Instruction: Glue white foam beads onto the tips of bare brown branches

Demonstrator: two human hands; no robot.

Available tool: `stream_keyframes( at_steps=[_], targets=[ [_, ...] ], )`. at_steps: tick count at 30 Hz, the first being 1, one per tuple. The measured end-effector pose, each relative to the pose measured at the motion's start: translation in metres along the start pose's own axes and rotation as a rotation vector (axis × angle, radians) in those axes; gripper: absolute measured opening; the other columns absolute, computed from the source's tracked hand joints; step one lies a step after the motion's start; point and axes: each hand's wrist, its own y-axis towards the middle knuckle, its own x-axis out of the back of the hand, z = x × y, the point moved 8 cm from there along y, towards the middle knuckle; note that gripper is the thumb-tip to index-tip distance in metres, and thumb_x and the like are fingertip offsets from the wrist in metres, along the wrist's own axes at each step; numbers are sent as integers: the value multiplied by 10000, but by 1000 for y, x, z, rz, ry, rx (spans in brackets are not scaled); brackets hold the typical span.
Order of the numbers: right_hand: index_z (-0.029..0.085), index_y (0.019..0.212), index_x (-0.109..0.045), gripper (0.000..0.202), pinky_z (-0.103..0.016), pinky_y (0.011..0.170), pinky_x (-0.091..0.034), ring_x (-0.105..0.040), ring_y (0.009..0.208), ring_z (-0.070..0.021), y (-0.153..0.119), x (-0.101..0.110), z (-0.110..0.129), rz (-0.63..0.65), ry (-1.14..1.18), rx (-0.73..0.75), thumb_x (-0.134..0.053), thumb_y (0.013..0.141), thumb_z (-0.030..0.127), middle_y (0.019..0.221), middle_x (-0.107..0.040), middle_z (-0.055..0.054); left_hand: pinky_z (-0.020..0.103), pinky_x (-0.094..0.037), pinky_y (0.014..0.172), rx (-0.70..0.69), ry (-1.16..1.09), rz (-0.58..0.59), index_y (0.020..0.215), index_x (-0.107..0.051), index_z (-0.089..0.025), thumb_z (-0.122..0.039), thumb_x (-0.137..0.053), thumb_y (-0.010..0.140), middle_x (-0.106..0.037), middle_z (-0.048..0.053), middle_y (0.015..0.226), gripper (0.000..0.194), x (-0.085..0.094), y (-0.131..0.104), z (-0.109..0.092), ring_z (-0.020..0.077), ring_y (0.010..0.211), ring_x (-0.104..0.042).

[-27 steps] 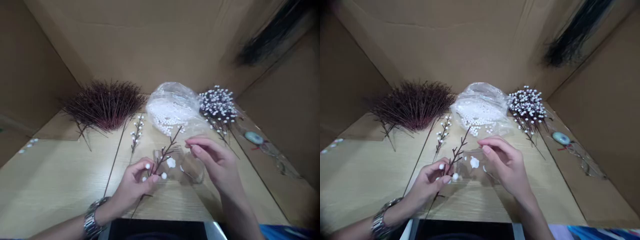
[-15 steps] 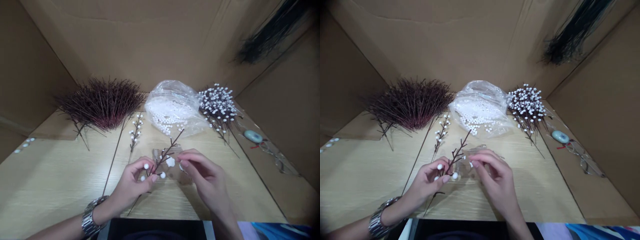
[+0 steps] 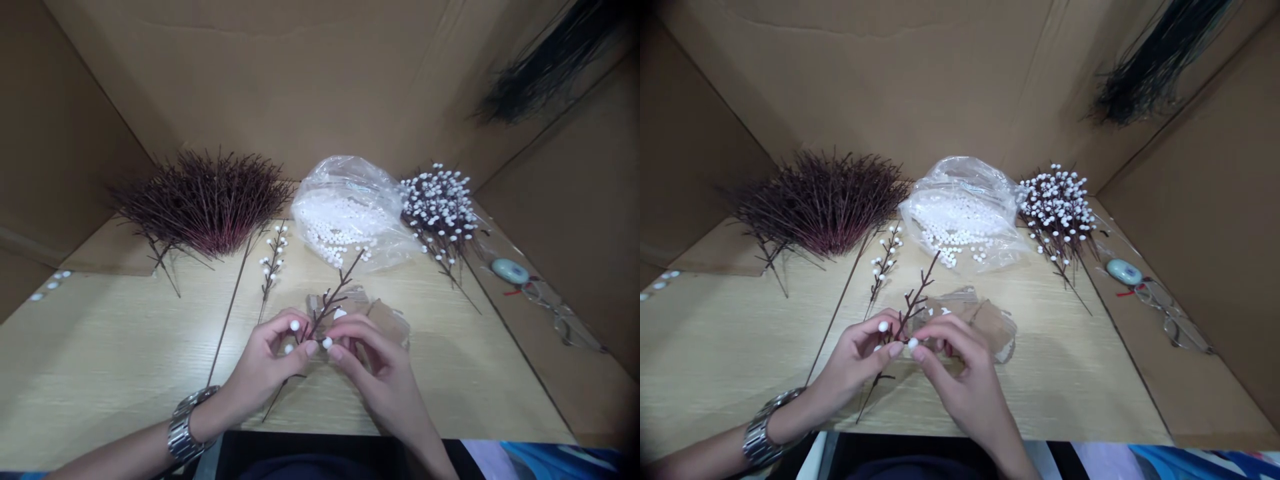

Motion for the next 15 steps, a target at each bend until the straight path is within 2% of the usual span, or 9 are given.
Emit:
stream_keyframes(
  at_steps=[3, 10, 15],
  targets=[
    [267, 979, -727, 60, -301, 732, -486, -626, 862, -178, -1, -2, -4, -2, 33, -29, -690, 935, 285, 964, -668, -32, 277, -428, 784, 16, -13, 7, 868, -657, -181, -274, -710, 929, -563, 6, 879, 123, 0, 0, 1, 174, 860, -540],
    [287, 992, -728, 65, -296, 771, -488, -642, 941, -185, -1, -4, -13, -18, 50, -49, -687, 940, 286, 993, -685, -21, 260, -428, 789, 86, -73, -7, 855, -670, -180, -299, -724, 921, -535, -8, 865, 146, 0, 3, 10, 161, 852, -519],
    [280, 999, -746, 85, -295, 774, -524, -667, 954, -196, 1, -3, -16, -42, 40, -36, -700, 929, 292, 984, -707, -29, 262, -422, 751, 96, -58, -26, 836, -661, -170, -310, -724, 911, -524, -10, 840, 171, 2, 4, 9, 154, 805, -502]
  ],
)
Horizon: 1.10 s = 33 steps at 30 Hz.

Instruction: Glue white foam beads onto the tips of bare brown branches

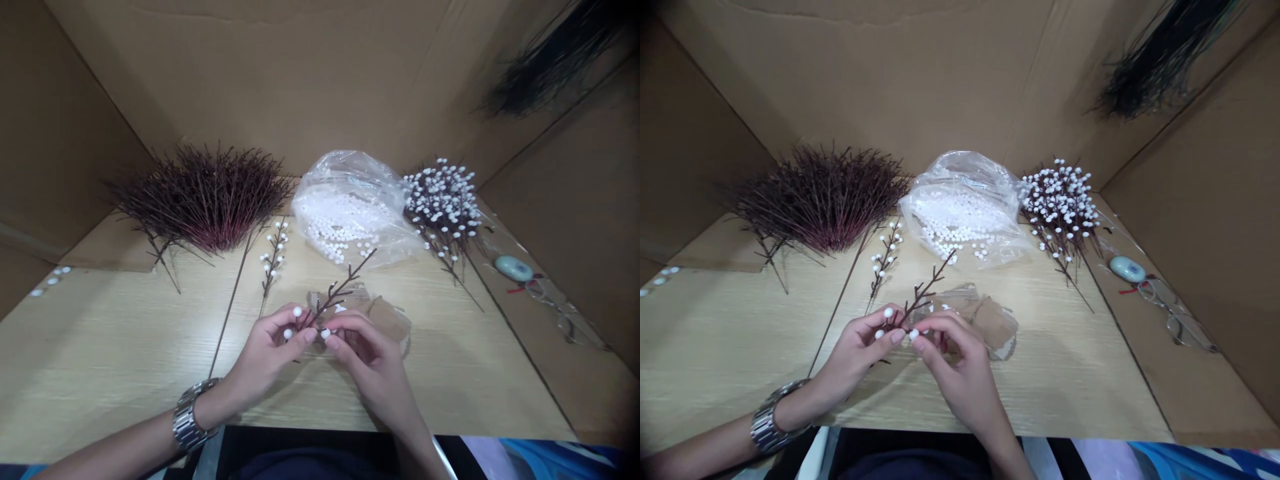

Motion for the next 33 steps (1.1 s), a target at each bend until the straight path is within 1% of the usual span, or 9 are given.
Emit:
stream_keyframes(
  at_steps=[2, 5, 8, 10, 14, 18, 22, 27, 33],
  targets=[
    [275, 1009, -760, 103, -300, 783, -546, -679, 973, -205, -1, 5, -1, -44, -9, 16, -701, 925, 286, 1005, -721, -43, 262, -419, 734, 3, 19, -4, 842, -662, -169, -301, -720, 910, -525, -13, 828, 159, 0, 0, -1, 149, 779, -494],
    [275, 1025, -772, 127, -309, 810, -581, -709, 963, -204, -4, 14, -3, -158, 9, 28, -691, 930, 258, 1017, -755, -49, 265, -418, 724, 9, 38, -9, 848, -664, -170, -288, -709, 915, -534, -12, 826, 143, 1, 1, -2, 149, 766, -493],
    [288, 1075, -754, 174, -295, 800, -611, -750, 891, -184, -7, 18, -6, -249, 93, 3, -706, 917, 234, 958, -795, -26, 265, -415, 713, 16, 38, -11, 834, -659, -170, -278, -711, 910, -535, -9, 830, 142, 1, 2, -1, 149, 763, -493],
    [283, 1057, -744, 162, -273, 761, -620, -765, 839, -174, -7, 16, -10, -281, 153, -30, -725, 903, 235, 909, -810, -15, 264, -409, 707, 17, 42, -13, 825, -652, -170, -269, -711, 907, -532, -9, 828, 141, 1, 2, 0, 149, 761, -490],
    [264, 961, -769, 73, -228, 730, -609, -764, 814, -156, -6, 9, -14, -267, 191, -76, -732, 899, 250, 888, -814, -18, 265, -391, 696, 12, 74, 0, 792, -626, -170, -251, -692, 913, -509, -16, 800, 159, 0, 3, 0, 148, 752, -470],
    [279, 956, -796, 113, -231, 815, -600, -745, 912, -152, -5, 7, -13, -258, 164, -35, -742, 882, 214, 963, -800, -14, 265, -380, 686, 38, 92, 7, 781, -615, -171, -249, -696, 906, -495, -22, 787, 168, 0, 4, 3, 146, 742, -457],
    [287, 964, -794, 146, -223, 775, -598, -734, 845, -136, -5, 7, -13, -266, 170, -23, -758, 863, 188, 912, -791, 1, 266, -389, 697, 48, 74, 14, 790, -630, -168, -244, -698, 903, -509, -20, 797, 152, 0, 4, 8, 146, 754, -473],
    [270, 945, -796, 132, -287, 806, -619, -745, 884, -173, -5, 5, -13, -249, 169, -1, -741, 874, 174, 929, -795, -21, 269, -408, 720, 69, 48, 16, 824, -662, -161, -254, -710, 901, -531, -13, 812, 130, 0, 5, 14, 152, 788, -503],
    [281, 944, -806, 154, -298, 798, -627, -746, 893, -179, -7, 5, -12, -254, 151, -6, -739, 873, 162, 933, -794, -23, 269, -417, 710, 86, 47, 10, 820, -683, -157, -274, -721, 893, -550, -11, 798, 143, 0, 6, 16, 150, 770, -511]
  ],
)
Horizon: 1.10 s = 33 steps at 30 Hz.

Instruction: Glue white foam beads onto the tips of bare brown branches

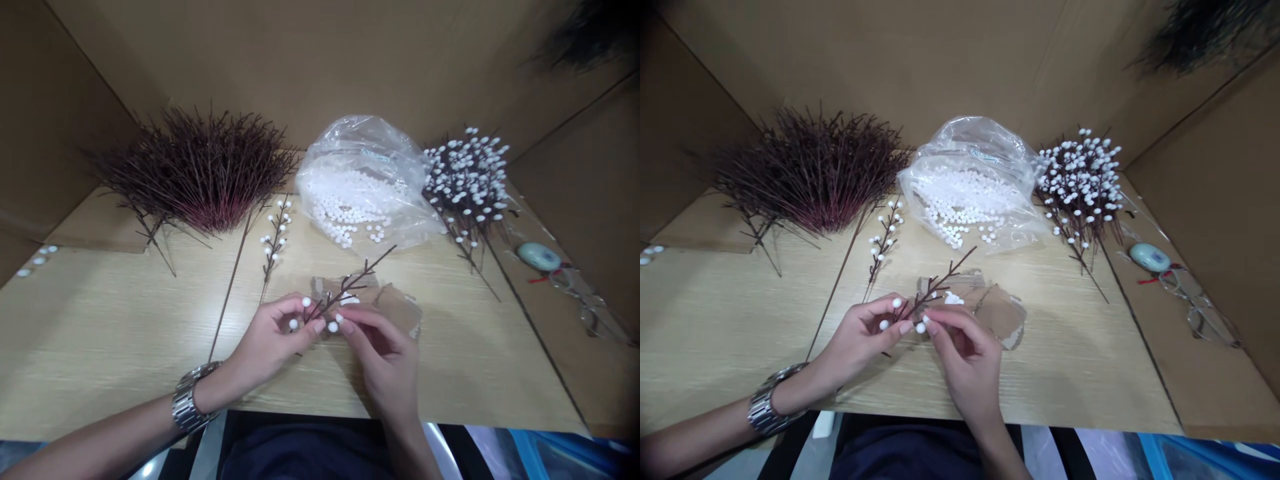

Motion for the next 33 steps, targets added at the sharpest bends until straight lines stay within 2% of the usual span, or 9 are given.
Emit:
stream_keyframes(
  at_steps=[9, 18, 33],
  targets=[
    [293, 942, -811, 186, -286, 802, -614, -738, 907, -171, -1, 0, -3, -7, -22, -11, -740, 869, 137, 944, -792, -18, 260, -424, 656, 54, -27, -1, 843, -697, -157, -333, -734, 889, -579, -5, 794, 185, 3, 0, 9, 145, 737, -506],
    [265, 933, -810, 138, -336, 785, -623, -741, 900, -207, -1, 0, -4, -6, -86, 0, -732, 878, 165, 938, -790, -50, 267, -419, 652, 70, -7, -7, 809, -685, -152, -295, -727, 876, -576, -9, 766, 163, 3, 2, 8, 142, 712, -502],
    [332, 1015, -795, 270, -284, 811, -575, -710, 918, -160, -4, -2, -4, 20, -143, 38, -710, 897, 104, 966, -773, 2, 280, -418, 693, 89, -24, 8, 888, -708, -147, -285, -709, 898, -593, 6, 828, 138, 2, 1, 11, 156, 783, -524]
  ],
)
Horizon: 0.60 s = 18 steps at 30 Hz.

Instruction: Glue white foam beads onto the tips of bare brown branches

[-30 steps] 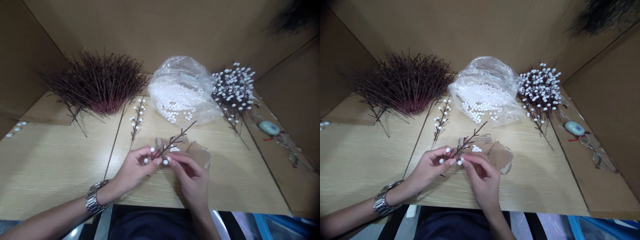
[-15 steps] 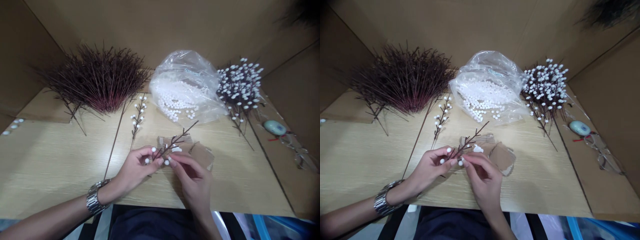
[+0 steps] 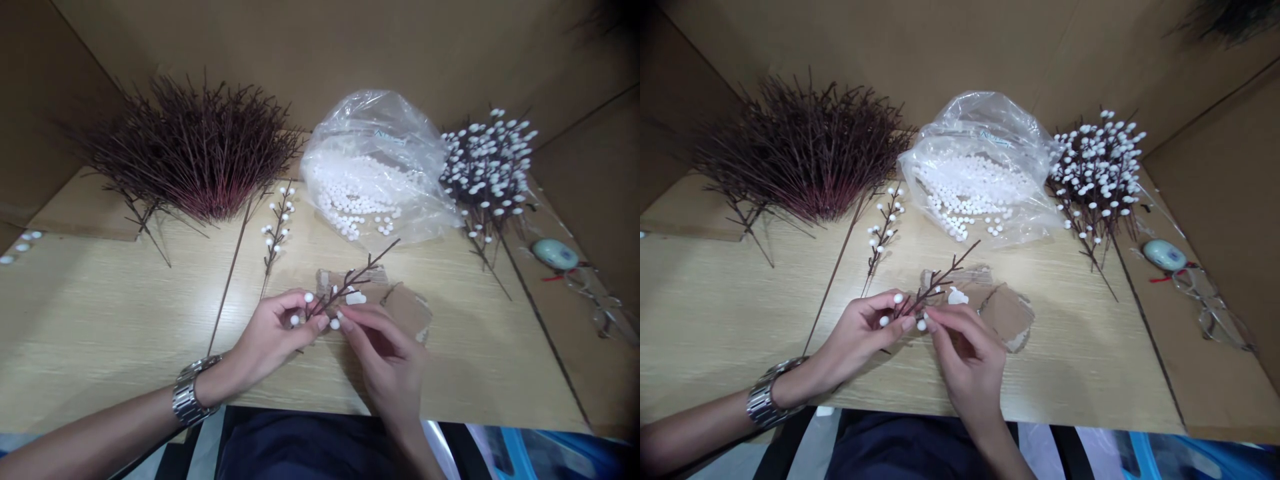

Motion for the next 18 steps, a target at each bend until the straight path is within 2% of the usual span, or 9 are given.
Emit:
stream_keyframes(
  at_steps=[5, 12, 18],
  targets=[
    [327, 1008, -795, 263, -288, 799, -572, -711, 906, -167, 0, 0, -2, 0, -18, -1, -712, 894, 106, 959, -776, 0, 278, -406, 690, -7, 4, 1, 882, -713, -154, -310, -718, 904, -570, -7, 804, 158, 1, -2, 1, 146, 759, -503],
    [320, 1001, -798, 262, -257, 791, -577, -716, 893, -147, 0, 0, 0, 16, -26, 7, -716, 890, 97, 947, -778, 11, 264, -432, 704, -5, -23, 27, 932, -725, -157, -325, -719, 917, -634, 18, 886, 169, 0, -1, 5, 152, 815, -542],
    [326, 996, -806, 274, -246, 794, -592, -728, 894, -142, 2, 1, 1, 29, -16, 14, -722, 879, 92, 955, -792, 17, 259, -421, 692, 1, -27, 39, 915, -706, -156, -336, -720, 920, -595, 9, 865, 180, 0, -3, 6, 148, 807, -524]
  ],
)
